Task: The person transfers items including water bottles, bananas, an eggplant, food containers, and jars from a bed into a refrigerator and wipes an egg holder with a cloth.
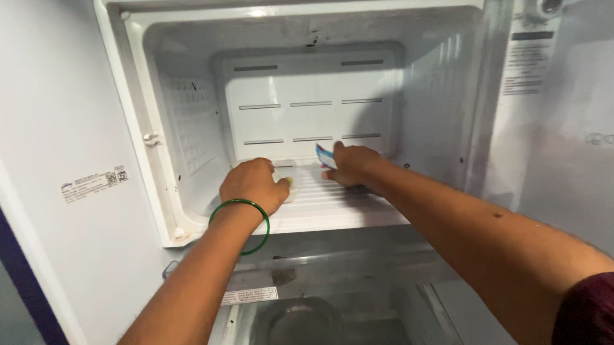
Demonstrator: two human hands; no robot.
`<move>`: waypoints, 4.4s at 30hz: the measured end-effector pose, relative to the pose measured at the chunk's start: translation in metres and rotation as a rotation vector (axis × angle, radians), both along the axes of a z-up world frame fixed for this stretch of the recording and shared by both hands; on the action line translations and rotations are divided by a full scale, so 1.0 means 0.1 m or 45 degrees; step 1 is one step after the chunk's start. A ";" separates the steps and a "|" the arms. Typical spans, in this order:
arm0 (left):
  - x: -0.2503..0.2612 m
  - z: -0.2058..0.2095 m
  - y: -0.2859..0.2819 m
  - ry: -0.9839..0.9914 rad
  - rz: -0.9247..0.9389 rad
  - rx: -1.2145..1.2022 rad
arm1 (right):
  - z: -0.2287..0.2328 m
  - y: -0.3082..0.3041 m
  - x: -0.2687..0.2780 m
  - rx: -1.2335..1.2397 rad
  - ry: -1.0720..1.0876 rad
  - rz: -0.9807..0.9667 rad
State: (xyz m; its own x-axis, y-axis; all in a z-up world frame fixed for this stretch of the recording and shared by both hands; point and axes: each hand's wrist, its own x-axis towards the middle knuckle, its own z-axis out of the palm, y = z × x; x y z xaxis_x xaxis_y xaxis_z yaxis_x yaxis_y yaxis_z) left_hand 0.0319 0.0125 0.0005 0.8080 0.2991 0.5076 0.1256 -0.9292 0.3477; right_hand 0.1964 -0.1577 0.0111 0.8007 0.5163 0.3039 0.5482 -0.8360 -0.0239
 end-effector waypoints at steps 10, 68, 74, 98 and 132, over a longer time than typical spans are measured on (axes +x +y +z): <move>0.19 -0.19 0.06 -0.074 -0.282 -0.037 | 0.16 -0.07 -0.14 -0.102 -0.149 -0.139; -4.05 0.77 -1.29 -0.600 -1.705 -0.742 | 0.30 -0.84 -6.01 1.248 -0.905 0.307; -4.08 0.81 -0.48 -0.927 -1.172 -0.523 | 0.24 -0.01 -5.69 1.367 -0.322 0.588; -3.07 0.92 -0.17 -0.599 -0.171 0.132 | 0.34 0.11 -3.94 0.558 -0.784 0.668; -0.96 0.51 0.17 -0.894 0.093 0.612 | 0.34 -0.29 -1.72 0.427 -1.384 0.334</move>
State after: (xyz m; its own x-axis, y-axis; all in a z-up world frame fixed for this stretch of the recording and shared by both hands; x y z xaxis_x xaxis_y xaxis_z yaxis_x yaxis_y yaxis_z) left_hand -0.0645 0.0291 0.0512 0.2455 -0.0382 0.9686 0.0938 -0.9936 -0.0629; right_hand 0.0239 -0.1866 0.0447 -0.0842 0.3910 0.9165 0.5711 -0.7348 0.3660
